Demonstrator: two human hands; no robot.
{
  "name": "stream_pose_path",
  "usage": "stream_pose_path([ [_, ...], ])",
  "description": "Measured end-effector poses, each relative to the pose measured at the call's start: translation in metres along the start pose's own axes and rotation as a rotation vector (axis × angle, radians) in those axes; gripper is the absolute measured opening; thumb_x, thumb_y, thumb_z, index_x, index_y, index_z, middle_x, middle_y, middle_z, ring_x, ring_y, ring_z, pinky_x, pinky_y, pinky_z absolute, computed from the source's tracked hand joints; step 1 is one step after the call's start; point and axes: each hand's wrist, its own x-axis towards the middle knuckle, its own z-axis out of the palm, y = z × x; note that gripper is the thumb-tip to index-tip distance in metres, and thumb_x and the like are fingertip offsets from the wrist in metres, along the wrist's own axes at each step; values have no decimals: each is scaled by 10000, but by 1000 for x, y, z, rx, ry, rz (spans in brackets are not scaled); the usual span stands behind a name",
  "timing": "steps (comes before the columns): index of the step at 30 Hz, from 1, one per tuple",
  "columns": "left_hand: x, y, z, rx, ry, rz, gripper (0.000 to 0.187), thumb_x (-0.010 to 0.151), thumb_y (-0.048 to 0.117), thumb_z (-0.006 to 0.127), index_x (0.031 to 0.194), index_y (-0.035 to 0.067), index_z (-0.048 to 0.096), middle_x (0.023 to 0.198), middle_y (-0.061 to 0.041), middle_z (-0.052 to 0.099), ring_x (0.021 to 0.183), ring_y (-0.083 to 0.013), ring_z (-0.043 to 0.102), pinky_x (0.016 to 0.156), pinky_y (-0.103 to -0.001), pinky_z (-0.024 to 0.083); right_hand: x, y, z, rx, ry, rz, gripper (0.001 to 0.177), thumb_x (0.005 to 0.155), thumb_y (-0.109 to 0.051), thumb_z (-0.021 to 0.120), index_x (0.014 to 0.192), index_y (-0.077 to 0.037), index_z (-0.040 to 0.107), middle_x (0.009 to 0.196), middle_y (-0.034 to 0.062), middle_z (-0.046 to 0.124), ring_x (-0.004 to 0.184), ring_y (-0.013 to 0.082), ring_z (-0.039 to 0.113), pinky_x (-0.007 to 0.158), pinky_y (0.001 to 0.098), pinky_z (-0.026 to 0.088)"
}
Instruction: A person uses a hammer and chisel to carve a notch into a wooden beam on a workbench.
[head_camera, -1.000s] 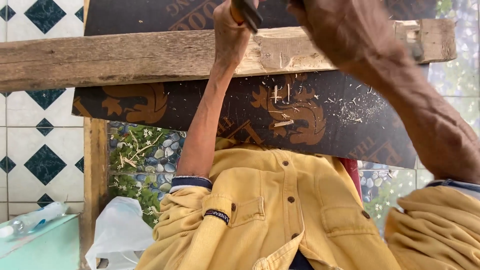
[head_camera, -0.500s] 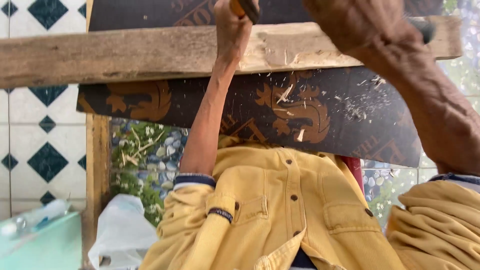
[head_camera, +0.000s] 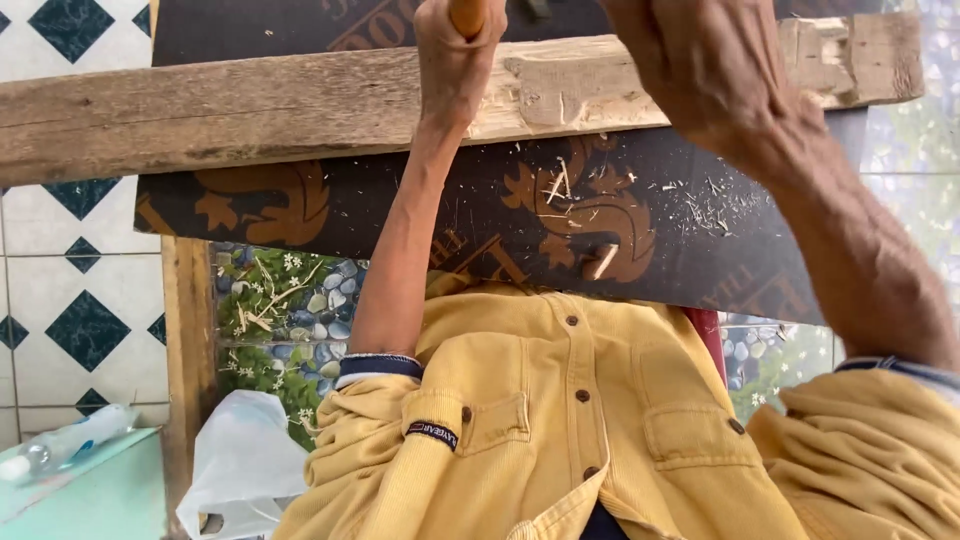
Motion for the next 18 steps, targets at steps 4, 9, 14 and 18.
stream_pose_path([
  [4, -12, -33, -29, -102, 67, -227, 114, 867, 27, 759, 795, 89, 696, 578, -8, 645, 461, -111, 595, 373, -227, 487, -55, 33, 27, 121, 151, -76, 221, 1284, -101, 389, 1239, 70, 522, 840, 146, 603, 522, 164, 389, 491, 326, 277],
  [9, -16, -33, -58, -345, 162, -111, 276, 1009, 138, 678, 743, 100, 613, 496, -8, 464, 387, -134, 427, 386, -270, 340, -165, 75, 74, 120, 2, 333, 292, 1226, -191, 443, 1014, 3, 497, 726, 101, 545, 446, 136, 402, 344, 320, 348],
  [14, -13, -13, -72, -545, 230, -252, 410, 992, 284, 742, 689, 125, 516, 528, 27, 353, 426, -131, 365, 423, -293, 271, -245, 89, 109, 128, -118, 647, 264, 1170, -244, 527, 1009, -36, 546, 710, 48, 526, 493, 146, 401, 409, 338, 363],
  [18, -12, -3, -63, -544, 224, -204, 462, 986, 260, 745, 654, 131, 451, 510, 17, 316, 416, -141, 350, 436, -298, 282, -264, 86, 111, 137, -161, 752, 304, 1162, -326, 540, 1065, -40, 573, 723, 76, 599, 551, 191, 497, 500, 354, 370],
])
